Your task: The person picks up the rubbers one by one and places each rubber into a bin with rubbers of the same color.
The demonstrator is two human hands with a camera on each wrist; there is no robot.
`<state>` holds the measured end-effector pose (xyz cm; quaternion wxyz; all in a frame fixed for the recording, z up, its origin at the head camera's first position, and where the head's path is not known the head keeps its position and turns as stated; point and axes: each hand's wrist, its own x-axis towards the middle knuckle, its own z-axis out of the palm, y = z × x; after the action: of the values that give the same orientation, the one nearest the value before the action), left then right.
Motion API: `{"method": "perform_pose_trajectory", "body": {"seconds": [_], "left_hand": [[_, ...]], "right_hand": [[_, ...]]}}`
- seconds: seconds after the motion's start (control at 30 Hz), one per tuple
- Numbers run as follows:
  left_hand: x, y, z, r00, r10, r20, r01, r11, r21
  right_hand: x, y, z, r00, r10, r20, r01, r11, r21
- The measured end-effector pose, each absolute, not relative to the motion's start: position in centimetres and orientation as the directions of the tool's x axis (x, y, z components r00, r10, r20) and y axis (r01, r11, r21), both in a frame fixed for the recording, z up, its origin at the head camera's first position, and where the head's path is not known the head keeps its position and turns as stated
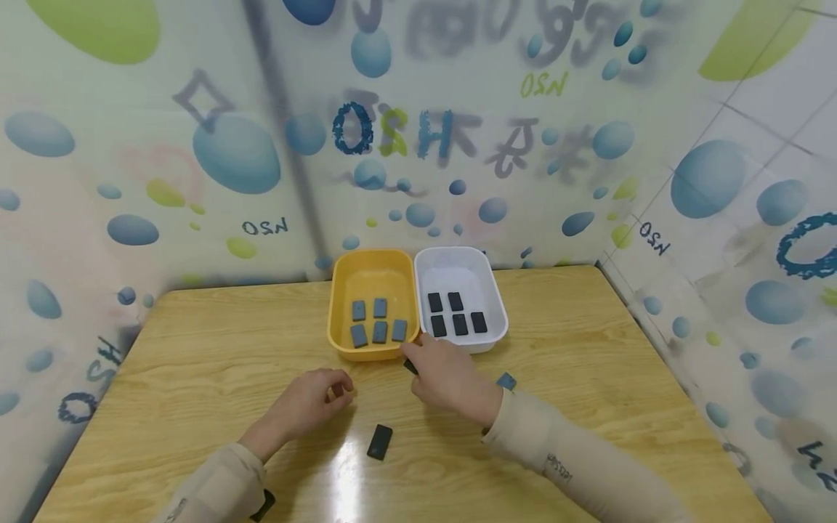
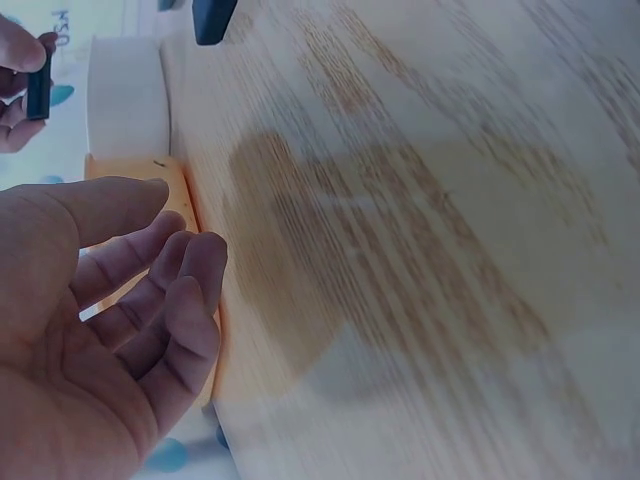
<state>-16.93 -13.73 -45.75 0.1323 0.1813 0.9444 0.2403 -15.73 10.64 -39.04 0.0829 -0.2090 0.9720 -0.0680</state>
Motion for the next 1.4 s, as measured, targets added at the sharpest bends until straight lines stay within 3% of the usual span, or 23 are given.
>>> {"method": "perform_pose_trajectory", "body": {"seconds": [0.63,1.0,1.4], "left_hand": [[-16.8,-13.7,-45.6,-0.871,0.485,-0.079,0.382,0.77,0.51],[-16.5,-13.1,-45.4,-0.867,0.484,-0.123,0.357,0.773,0.524],[-16.1,-12.9,-45.1,-0.862,0.499,-0.091,0.386,0.761,0.522]], "right_hand": [[-17.4,13.6,-37.5,-0.945,-0.322,-0.052,-0.313,0.94,-0.136],[-20.0,15.8,-37.5,-0.957,-0.291,0.014,-0.291,0.951,-0.103],[-23.2,16.9,-37.4,-0.972,-0.226,-0.068,-0.218,0.97,-0.112]]}}
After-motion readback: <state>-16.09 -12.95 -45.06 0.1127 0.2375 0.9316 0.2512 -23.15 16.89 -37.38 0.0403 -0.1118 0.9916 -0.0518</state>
